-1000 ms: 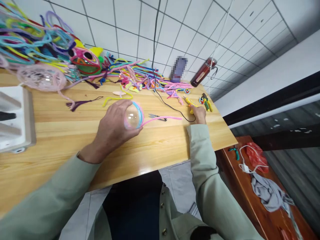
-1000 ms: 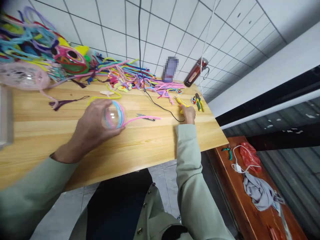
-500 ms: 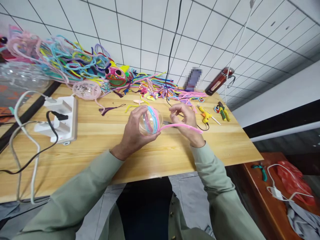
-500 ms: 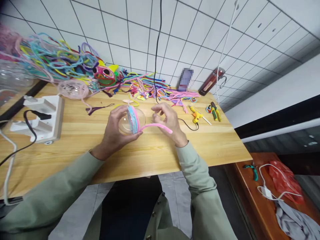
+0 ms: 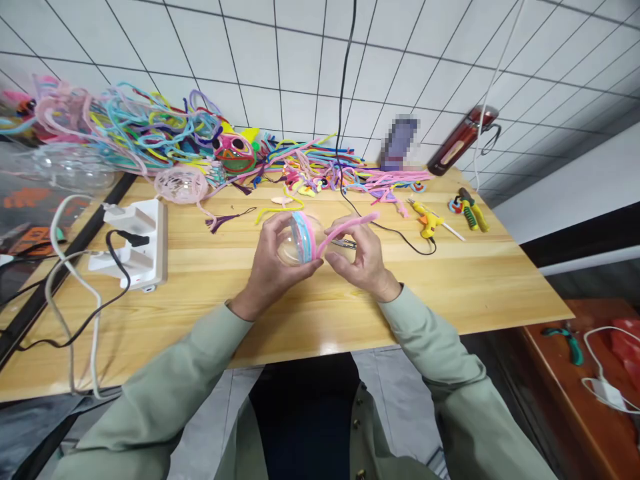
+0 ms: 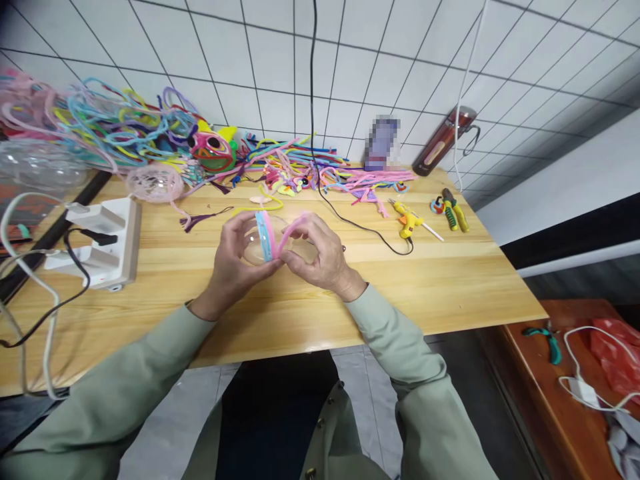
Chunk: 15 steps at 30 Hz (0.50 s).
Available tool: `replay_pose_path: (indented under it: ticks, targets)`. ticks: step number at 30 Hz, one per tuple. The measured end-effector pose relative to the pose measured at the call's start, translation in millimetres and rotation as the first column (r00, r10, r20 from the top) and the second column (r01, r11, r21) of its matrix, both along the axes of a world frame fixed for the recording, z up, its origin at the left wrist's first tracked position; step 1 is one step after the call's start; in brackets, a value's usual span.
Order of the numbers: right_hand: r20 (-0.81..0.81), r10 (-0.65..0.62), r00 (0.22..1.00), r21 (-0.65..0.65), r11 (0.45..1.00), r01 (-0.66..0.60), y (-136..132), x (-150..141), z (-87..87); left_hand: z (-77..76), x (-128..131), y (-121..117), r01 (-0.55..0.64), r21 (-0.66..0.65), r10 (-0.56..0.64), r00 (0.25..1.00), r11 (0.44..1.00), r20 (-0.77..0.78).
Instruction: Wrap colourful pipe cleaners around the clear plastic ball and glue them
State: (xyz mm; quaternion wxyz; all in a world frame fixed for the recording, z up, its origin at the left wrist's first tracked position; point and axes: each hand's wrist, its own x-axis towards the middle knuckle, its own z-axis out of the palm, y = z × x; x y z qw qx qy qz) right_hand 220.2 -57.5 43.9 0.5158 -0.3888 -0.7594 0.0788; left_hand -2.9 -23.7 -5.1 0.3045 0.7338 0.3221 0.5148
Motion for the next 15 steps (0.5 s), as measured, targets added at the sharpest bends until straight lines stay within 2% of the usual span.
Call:
replay_pose_path:
  ticks: [3, 6, 9, 11, 13, 15]
  targets:
    - [-0.066, 0.032, 0.997, -0.044, 0.998, -0.035, -0.8, -0.6, 3.4, -0.9, 3.4, 0.3, 0.062, -0.044, -0.059, 0.996, 0.997, 0.063]
    - [-0.141, 0.031, 0.990, -0.162, 0.985, -0.054, 1.3, -0.6, 5.8, -1.4, 5.7, 0.2, 0.104, -0.079, -0.101, 0.994, 0.991, 0.045]
    - [-0.227, 0.024, 0.974, -0.304, 0.948, -0.094, 5.5, -0.2, 6.1, -1.8, 5.1, -0.4, 0.132, -0.118, -0.131, 0.991, 0.984, 0.014]
    - [-0.314, 0.042, 0.948, -0.375, 0.912, -0.165, 8.5, 0.3, 5.8, -1.8, 3.9, -0.8, 0.153, -0.155, -0.152, 0.988, 0.976, 0.017]
    - [-0.391, 0.062, 0.918, -0.418, 0.877, -0.237, 10.9, 0.6, 5.7, -1.8, 2.8, -1.0, 0.176, -0.191, -0.173, 0.984, 0.966, 0.032]
    - [-0.414, 0.061, 0.908, -0.432, 0.865, -0.255, 12.8, 0.3, 5.9, -2.2, 2.3, -0.6, 0.213, -0.206, -0.205, 0.977, 0.955, 0.060]
